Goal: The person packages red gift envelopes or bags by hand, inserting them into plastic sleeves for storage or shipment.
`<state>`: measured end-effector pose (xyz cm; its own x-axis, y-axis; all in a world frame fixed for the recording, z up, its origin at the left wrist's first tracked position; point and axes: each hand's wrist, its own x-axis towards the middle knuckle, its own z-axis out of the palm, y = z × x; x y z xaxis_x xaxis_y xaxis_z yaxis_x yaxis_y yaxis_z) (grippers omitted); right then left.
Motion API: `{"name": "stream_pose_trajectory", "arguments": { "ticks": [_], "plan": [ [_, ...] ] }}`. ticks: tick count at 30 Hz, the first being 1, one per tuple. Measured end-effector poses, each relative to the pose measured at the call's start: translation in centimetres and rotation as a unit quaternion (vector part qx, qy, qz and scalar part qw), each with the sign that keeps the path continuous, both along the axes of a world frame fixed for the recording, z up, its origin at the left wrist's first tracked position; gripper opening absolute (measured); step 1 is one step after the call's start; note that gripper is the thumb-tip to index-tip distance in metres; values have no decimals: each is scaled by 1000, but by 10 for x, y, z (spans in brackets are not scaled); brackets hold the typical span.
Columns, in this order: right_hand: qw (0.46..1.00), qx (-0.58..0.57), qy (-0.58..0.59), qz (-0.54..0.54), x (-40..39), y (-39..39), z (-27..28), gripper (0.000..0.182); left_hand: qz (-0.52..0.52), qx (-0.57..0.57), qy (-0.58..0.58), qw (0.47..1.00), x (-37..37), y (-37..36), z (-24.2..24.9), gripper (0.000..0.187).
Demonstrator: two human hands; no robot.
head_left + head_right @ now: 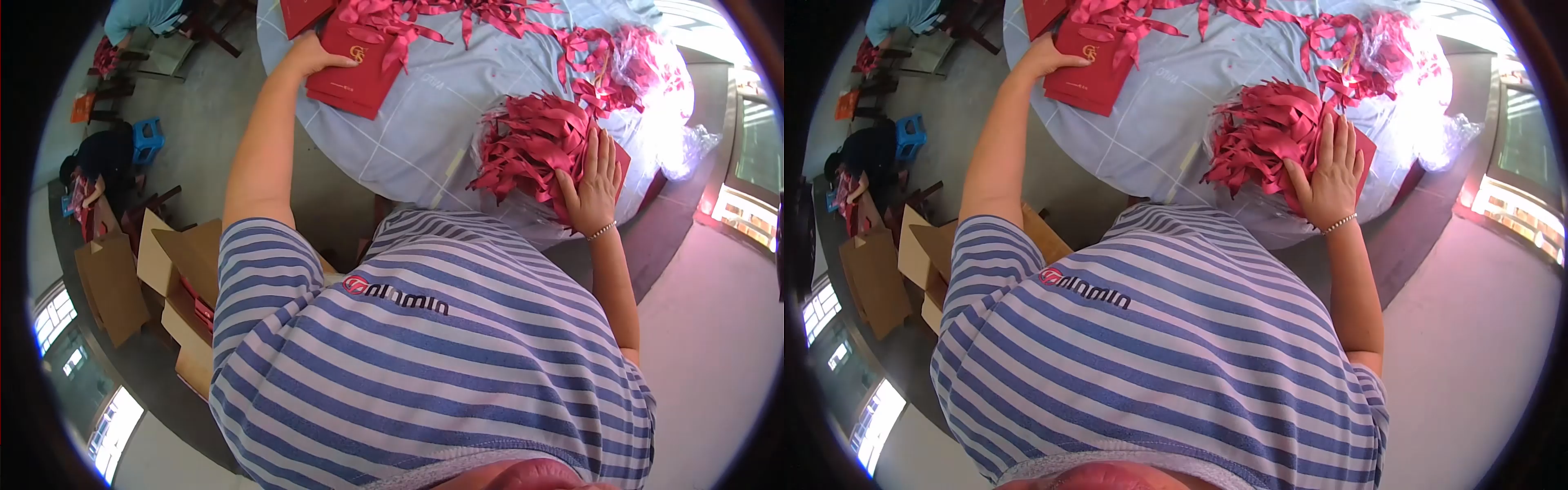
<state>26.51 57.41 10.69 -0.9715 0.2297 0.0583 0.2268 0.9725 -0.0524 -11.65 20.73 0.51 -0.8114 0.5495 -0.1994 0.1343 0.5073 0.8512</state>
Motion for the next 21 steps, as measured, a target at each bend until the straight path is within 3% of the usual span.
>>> {"name": "stream_pose_trajectory", "arguments": {
  "ticks": [2,3,5,8,9,13,16,21],
  "plan": [
    [1000,2,0,-7,-1,-2,2,89,0,-225,191,955,-15,-5,-32,99],
    [1000,2,-2,-7,-1,-1,1,89,-6,-238,196,951,-8,-2,-26,105],
    [1000,-3,-2,-9,-1,-3,3,89,-38,-234,84,968,7,3,-7,102],
    [1000,-1,-1,0,-1,-2,3,89,-33,-219,117,968,8,6,-24,102],
    [1000,-2,-2,-1,-2,-3,4,89,-18,-286,132,949,13,11,-15,109],
    [1000,0,3,3,-1,-2,3,89,39,-297,121,946,18,17,-9,127],
    [1000,-7,6,6,-1,-1,4,87,40,-215,83,972,12,16,-25,129],
    [1000,-7,5,1,0,-2,5,88,87,-183,94,975,29,25,1,120]
  ]
}}
